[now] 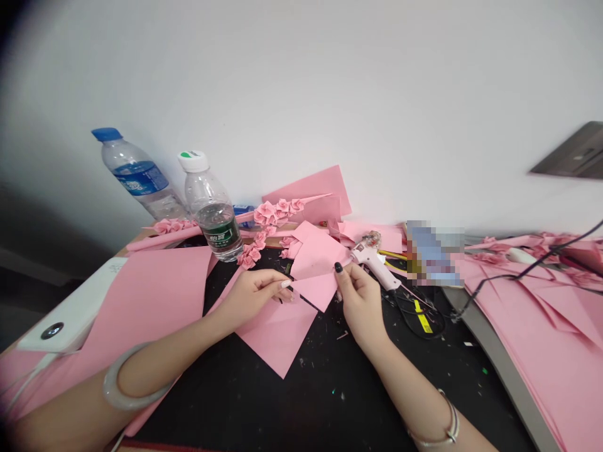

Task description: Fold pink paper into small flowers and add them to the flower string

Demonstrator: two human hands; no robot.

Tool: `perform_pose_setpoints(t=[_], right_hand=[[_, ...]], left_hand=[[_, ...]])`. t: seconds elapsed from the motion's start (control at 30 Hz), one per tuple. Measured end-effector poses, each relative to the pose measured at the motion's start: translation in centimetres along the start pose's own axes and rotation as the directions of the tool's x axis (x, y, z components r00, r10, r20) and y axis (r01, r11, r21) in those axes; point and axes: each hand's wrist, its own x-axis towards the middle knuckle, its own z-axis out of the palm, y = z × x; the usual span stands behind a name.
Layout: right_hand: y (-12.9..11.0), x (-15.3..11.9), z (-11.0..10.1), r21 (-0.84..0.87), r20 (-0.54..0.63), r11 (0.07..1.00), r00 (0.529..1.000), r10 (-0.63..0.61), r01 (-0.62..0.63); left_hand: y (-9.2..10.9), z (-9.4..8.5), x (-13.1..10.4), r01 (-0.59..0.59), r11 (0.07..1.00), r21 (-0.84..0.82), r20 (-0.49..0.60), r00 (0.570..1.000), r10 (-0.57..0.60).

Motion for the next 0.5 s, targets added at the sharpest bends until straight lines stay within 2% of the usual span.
perform_pose_setpoints(t=[0.1, 0.2, 0.3, 0.4, 0.5], right_hand=[[0.24, 0.03, 0.01, 0.064, -0.033, 0.998, 0.999, 0.027, -0.025], [0.54, -0.14, 0.11, 0.111, -0.005, 0.991, 0.998, 0.070, -0.069], [0.84, -0.34, 0.24, 0.154, 0.041, 0.982, 0.993, 0.107, -0.112], [1.04, -0.47, 0.43, 0.189, 0.159, 0.960, 0.971, 0.176, -0.205], [1.01, -0.47, 0.55, 0.177, 0.274, 0.949, 0.940, 0.205, -0.259]], left_hand=[[0.18, 0.01, -0.16, -0.043, 0.997, 0.071, -0.048, 0.998, 0.046], [0.50, 0.12, -0.39, -0.083, 0.984, 0.158, -0.098, 0.990, 0.100], [0.84, 0.23, -0.57, -0.168, 0.944, 0.285, -0.112, 0.972, 0.207], [0.94, 0.25, -0.61, -0.299, 0.868, 0.397, -0.012, 0.944, 0.331], [0.65, 0.24, -0.61, -0.369, 0.827, 0.423, 0.146, 0.929, 0.340]])
